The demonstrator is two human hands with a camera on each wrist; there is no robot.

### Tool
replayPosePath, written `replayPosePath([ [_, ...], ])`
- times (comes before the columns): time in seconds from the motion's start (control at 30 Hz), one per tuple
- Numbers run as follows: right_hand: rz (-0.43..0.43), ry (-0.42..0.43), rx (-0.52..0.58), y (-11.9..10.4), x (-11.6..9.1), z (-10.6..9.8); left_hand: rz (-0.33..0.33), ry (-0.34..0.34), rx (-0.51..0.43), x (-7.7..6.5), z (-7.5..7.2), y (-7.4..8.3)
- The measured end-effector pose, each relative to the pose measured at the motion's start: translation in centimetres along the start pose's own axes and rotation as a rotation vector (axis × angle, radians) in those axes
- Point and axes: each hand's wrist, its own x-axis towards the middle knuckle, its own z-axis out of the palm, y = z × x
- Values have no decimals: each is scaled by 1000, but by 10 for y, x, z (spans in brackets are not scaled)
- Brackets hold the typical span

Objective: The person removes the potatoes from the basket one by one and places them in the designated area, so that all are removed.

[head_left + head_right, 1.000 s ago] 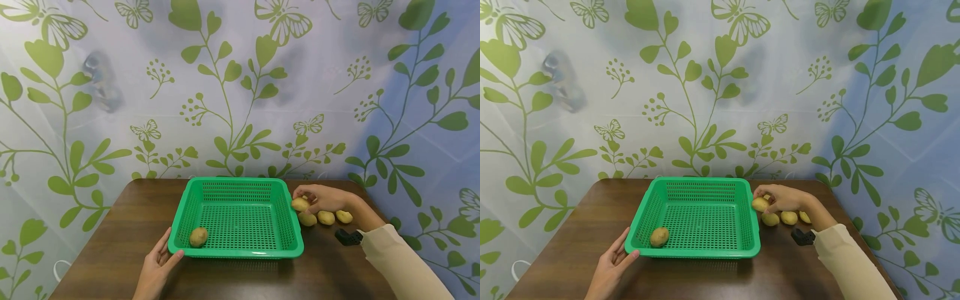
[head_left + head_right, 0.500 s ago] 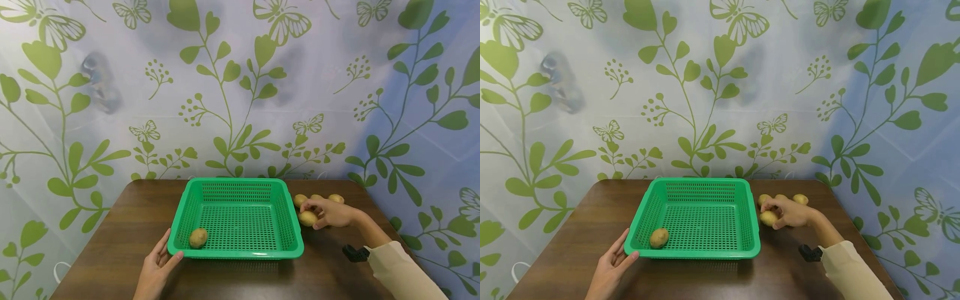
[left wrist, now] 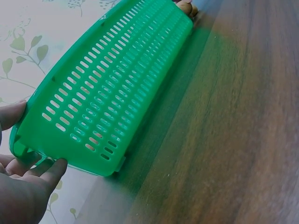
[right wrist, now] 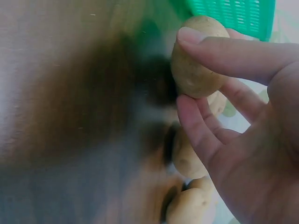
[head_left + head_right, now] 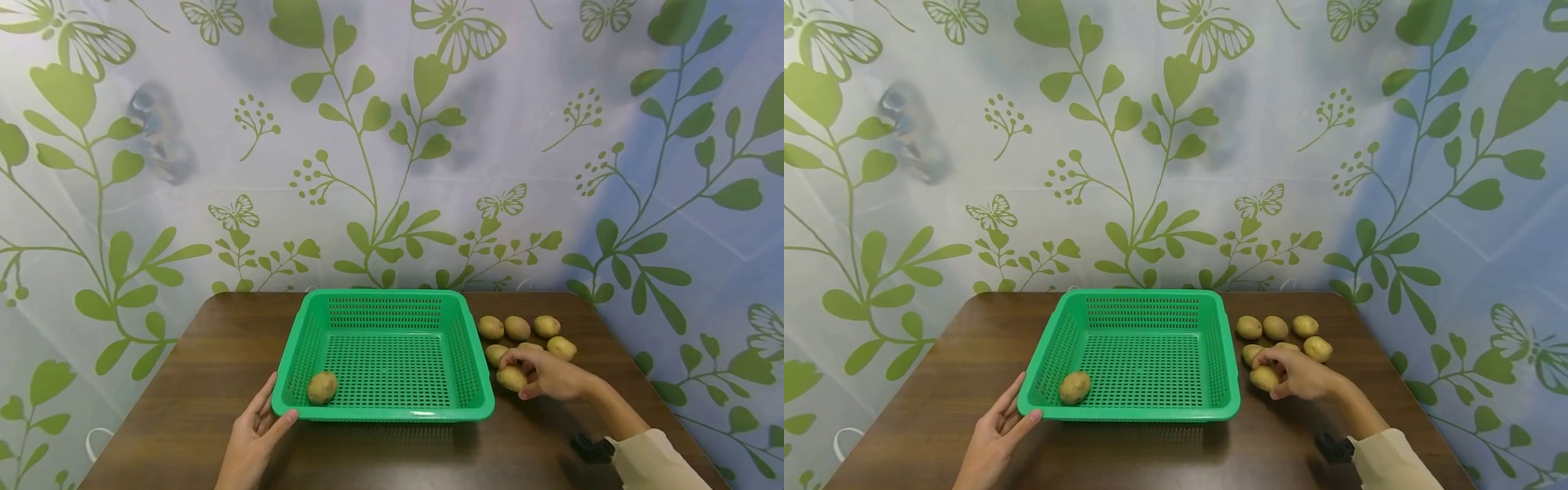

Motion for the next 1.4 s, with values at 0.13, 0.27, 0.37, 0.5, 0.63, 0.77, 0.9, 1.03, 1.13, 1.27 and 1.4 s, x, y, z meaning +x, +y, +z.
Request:
replayPosePath([
  [0.13, -44, 32, -30, 1, -5, 6, 4, 0, 0, 0, 0, 0],
  [0.27, -105, 54, -34, 4, -6, 13, 10, 2, 1, 0, -1, 0],
  [0.37, -106, 69, -35, 6, -7, 17, 19, -2, -4, 0, -1, -1],
  [0.5, -72, 77, -63, 5, -7, 19, 28, -3, -10, 0, -1, -1],
  [0.63, -30, 74, -74, 3, -7, 18, 28, -1, -10, 0, -1, -1],
  [0.77, 1, 76, -65, 1, -8, 16, 33, -3, -14, 0, -1, -1],
  [0.9, 7, 72, -66, 0, -9, 14, 40, -6, -20, 0, -1, -2],
  [1.03, 0, 75, -79, 1, -9, 13, 38, -7, -21, 0, -1, -2],
  [1.13, 5, 76, -79, 0, -9, 12, 30, -6, -14, 0, -1, -3],
  [1.27, 2, 76, -79, -3, -9, 11, 15, -7, -5, 0, -1, -3],
  [1.4, -17, 82, -92, -7, -7, 10, 9, -8, -2, 0, -1, -3],
])
